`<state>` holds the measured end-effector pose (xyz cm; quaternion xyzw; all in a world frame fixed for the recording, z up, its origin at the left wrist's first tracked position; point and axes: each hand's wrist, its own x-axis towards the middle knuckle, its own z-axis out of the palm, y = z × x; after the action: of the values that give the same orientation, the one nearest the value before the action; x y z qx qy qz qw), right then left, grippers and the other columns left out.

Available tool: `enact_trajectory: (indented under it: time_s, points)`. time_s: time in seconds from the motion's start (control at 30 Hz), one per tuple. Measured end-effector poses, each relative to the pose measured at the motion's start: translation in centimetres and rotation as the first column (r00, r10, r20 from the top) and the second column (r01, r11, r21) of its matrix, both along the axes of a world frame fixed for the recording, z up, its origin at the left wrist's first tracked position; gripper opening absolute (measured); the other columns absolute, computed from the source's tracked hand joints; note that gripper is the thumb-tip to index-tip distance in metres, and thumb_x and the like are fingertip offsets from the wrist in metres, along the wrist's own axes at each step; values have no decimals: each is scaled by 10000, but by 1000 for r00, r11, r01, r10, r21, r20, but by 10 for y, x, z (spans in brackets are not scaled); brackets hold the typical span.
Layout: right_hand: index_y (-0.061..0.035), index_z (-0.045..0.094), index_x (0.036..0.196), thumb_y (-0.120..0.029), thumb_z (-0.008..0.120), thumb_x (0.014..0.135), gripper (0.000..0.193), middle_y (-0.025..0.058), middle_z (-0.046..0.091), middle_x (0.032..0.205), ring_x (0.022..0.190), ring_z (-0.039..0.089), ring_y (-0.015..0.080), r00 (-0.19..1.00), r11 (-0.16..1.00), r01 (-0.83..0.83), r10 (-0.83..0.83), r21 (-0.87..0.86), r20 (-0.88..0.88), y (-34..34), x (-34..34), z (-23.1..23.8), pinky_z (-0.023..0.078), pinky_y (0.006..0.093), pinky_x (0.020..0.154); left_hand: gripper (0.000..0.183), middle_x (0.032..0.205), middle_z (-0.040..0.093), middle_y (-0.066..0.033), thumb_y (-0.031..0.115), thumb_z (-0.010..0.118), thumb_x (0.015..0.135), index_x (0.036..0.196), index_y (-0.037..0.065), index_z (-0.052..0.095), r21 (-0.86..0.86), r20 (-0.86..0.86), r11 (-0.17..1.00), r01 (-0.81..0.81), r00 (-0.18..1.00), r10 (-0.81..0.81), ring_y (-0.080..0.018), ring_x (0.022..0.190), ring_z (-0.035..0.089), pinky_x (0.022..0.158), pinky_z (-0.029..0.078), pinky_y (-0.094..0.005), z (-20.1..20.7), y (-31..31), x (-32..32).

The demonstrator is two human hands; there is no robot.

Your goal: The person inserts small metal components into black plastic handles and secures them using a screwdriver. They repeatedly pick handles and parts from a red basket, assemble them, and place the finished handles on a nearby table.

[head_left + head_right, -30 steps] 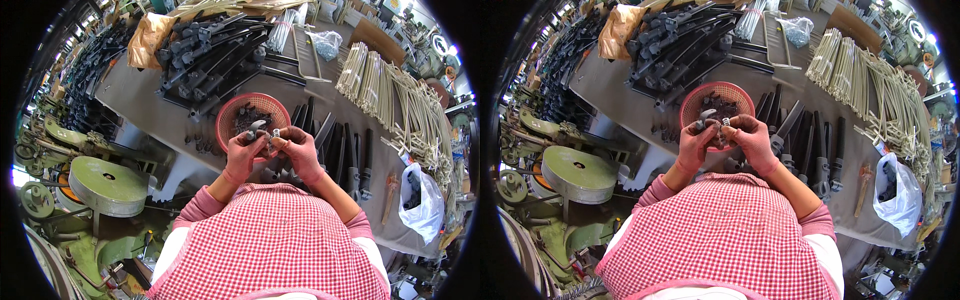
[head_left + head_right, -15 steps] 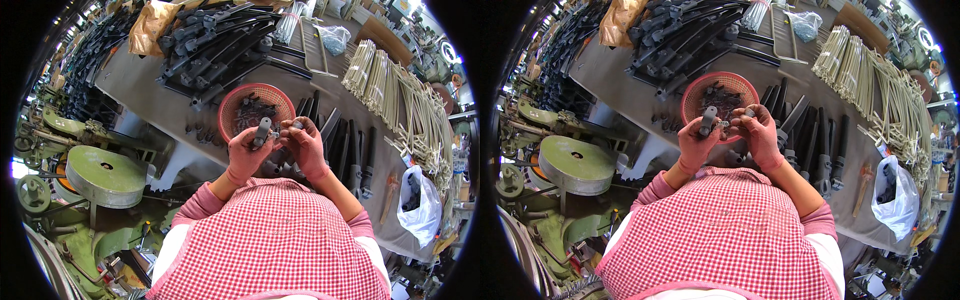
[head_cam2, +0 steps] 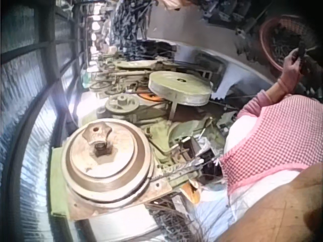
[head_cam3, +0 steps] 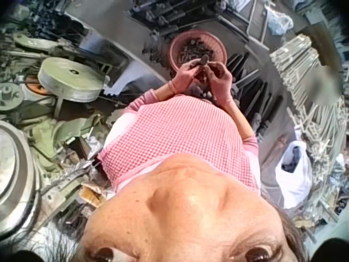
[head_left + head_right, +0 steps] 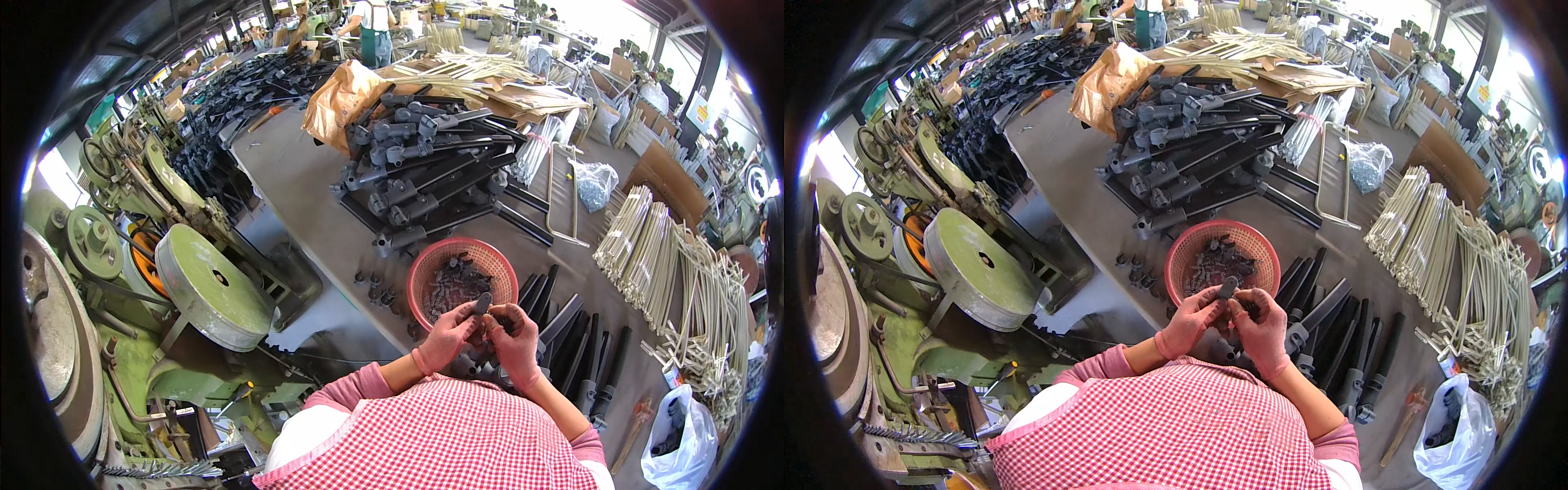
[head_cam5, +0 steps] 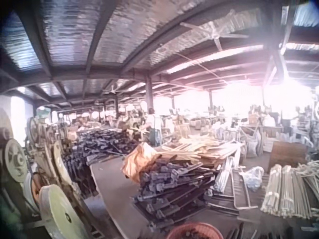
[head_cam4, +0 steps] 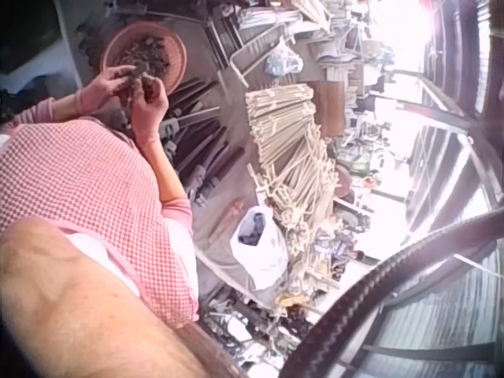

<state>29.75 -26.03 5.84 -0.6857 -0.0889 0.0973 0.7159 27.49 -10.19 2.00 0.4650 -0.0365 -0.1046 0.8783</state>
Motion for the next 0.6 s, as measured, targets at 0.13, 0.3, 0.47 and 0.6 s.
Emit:
enact_trajectory:
  time_s: [0.13, 0.3, 0.47, 0.6]
  points:
    - [35, 647, 1014, 0, 659, 892, 127, 13, 651, 814, 667, 583, 53, 997, 996, -79, 78, -38, -27, -2, -2, 8, 460, 201, 564, 346, 983, 649, -82, 168, 456, 1047, 1350, 6, 491, 50, -5, 999, 5, 1000, -5, -161, 786, 653, 695, 548, -289, 2, 6, -9]
    - [21, 670, 1008, -120, 701, 903, 178, 8, 645, 785, 636, 584, 65, 936, 972, -231, 237, 53, -260, -7, 0, 4, 471, 207, 566, 167, 916, 614, -47, 119, 445, 1040, 1163, 38, 523, 77, -19, 995, -59, 998, 60, -124, 769, 633, 656, 534, -264, -10, 9, -30]
    - [29, 678, 1044, -112, 687, 908, 196, 11, 659, 816, 677, 584, 60, 894, 972, -226, 234, 66, -382, 3, -14, -20, 467, 209, 589, 125, 996, 597, -16, 81, 458, 1030, 1132, 52, 524, 67, -73, 996, -50, 996, 55, -90, 969, 577, 841, 494, -238, -25, 19, -55]
    - [64, 645, 1141, -101, 650, 929, 269, -2, 630, 820, 639, 505, 34, 819, 894, -442, 371, -69, -438, 14, -18, -27, 421, 189, 573, 282, 1101, 613, -63, 45, 411, 1025, 1295, 59, 488, 68, -128, 954, -291, 946, 297, -106, 941, 610, 861, 505, -242, -46, 22, -68]
